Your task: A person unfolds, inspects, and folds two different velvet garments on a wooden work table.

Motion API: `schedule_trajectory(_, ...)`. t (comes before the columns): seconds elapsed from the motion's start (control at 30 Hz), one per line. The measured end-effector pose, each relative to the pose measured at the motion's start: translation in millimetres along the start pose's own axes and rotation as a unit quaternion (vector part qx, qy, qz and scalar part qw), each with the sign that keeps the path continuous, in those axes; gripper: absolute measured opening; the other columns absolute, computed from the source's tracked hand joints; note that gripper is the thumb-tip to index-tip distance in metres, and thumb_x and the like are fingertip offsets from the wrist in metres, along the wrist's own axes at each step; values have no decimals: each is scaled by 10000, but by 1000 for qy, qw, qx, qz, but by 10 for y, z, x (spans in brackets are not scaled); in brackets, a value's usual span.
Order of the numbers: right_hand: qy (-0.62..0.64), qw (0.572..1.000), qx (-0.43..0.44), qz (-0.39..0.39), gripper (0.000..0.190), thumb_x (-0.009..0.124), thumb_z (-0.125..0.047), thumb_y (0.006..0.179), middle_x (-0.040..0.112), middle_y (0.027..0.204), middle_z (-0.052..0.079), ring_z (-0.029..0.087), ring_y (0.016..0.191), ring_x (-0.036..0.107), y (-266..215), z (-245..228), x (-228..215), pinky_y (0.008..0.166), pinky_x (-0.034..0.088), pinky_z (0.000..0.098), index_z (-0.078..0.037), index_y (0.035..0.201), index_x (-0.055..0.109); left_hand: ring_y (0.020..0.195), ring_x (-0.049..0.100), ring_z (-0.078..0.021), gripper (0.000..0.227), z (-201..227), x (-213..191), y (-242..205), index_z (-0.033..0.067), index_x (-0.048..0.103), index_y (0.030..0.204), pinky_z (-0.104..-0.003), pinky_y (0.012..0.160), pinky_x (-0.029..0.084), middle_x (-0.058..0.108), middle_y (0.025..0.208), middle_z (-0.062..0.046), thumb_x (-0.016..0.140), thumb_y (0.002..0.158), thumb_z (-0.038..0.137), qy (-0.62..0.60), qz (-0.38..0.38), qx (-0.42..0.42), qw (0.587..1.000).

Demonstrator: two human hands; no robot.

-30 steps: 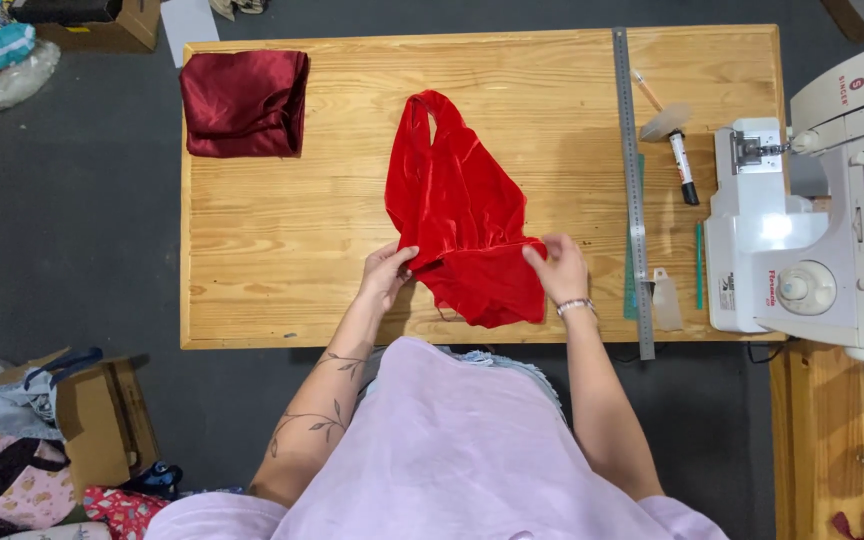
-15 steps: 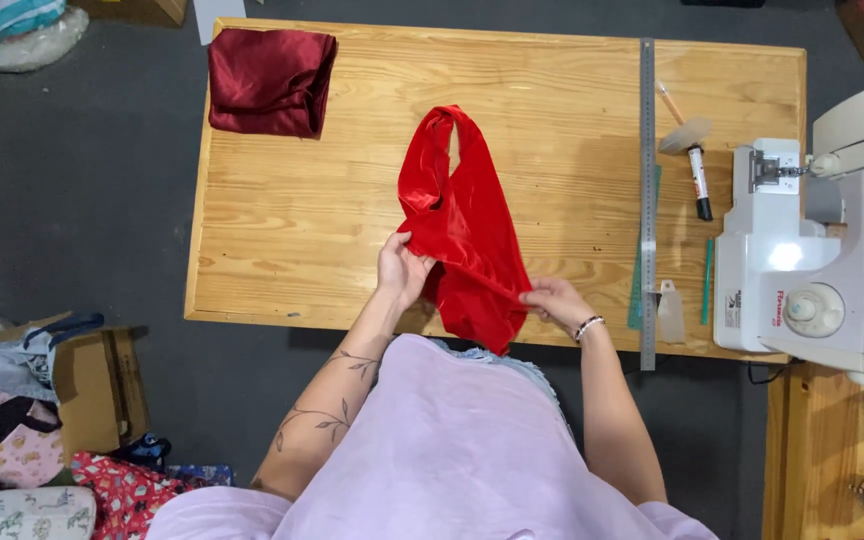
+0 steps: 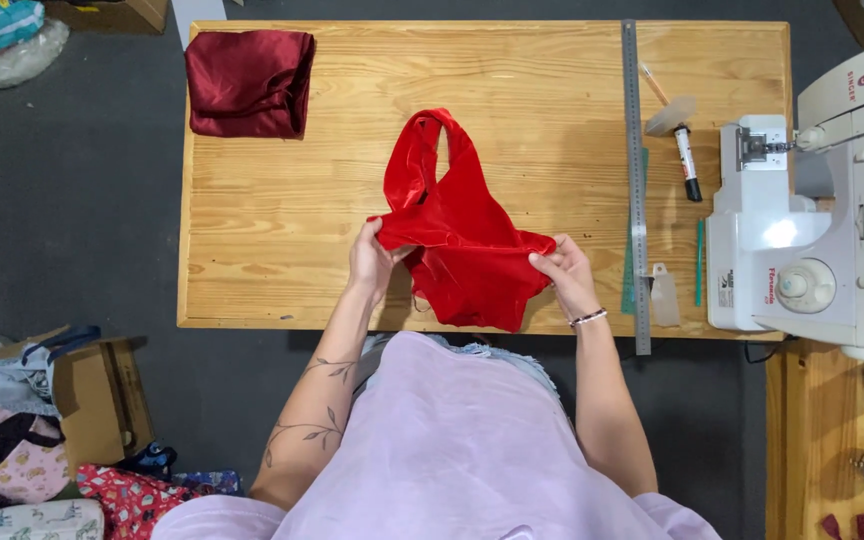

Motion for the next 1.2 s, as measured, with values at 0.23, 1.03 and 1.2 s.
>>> schedule_trajectory(0.23, 46, 998, -44, -22, 555, 732, 18, 854, 726, 1120, 130, 187, 982, 717, -248, -424, -9, 834, 600, 292, -81, 1374, 564, 1063, 714, -254, 284, 9, 426, 73, 95, 658, 1196, -461, 992, 539, 719, 1127, -113, 616, 965, 254, -8, -107, 83, 991)
schedule_trajectory(1.03, -553, 822, -131, 26, 636, 900, -503, 597, 634, 940, 69, 326, 995, 632, -536, 384, 212, 874, 522, 450, -177, 1027, 564, 1165, 626, -294, 454, -454, 25, -366, 229, 509, 1184, -469, 982, 539, 593, 1144, -49, 783, 840, 341, 771, -113, 101, 619)
schedule_trajectory(1.2, -646, 756, -94, -55, 218, 779, -364, 816, 633, 959, -76, 156, 1027, 646, -121, 1113, -217, 942, 529, 305, -325, 988, 651, 1005, 716, -242, 64, -577, -252, 90, 264, 700, 941, -411, 869, 596, 678, 970, 4, 708, 911, 319, 763, -77, 115, 631)
Point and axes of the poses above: each hand's wrist, its own y-axis towards the middle knuckle, its own x-axis out of the palm, z = x × y, the point moved 4 cm from there along y, towards the middle knuckle
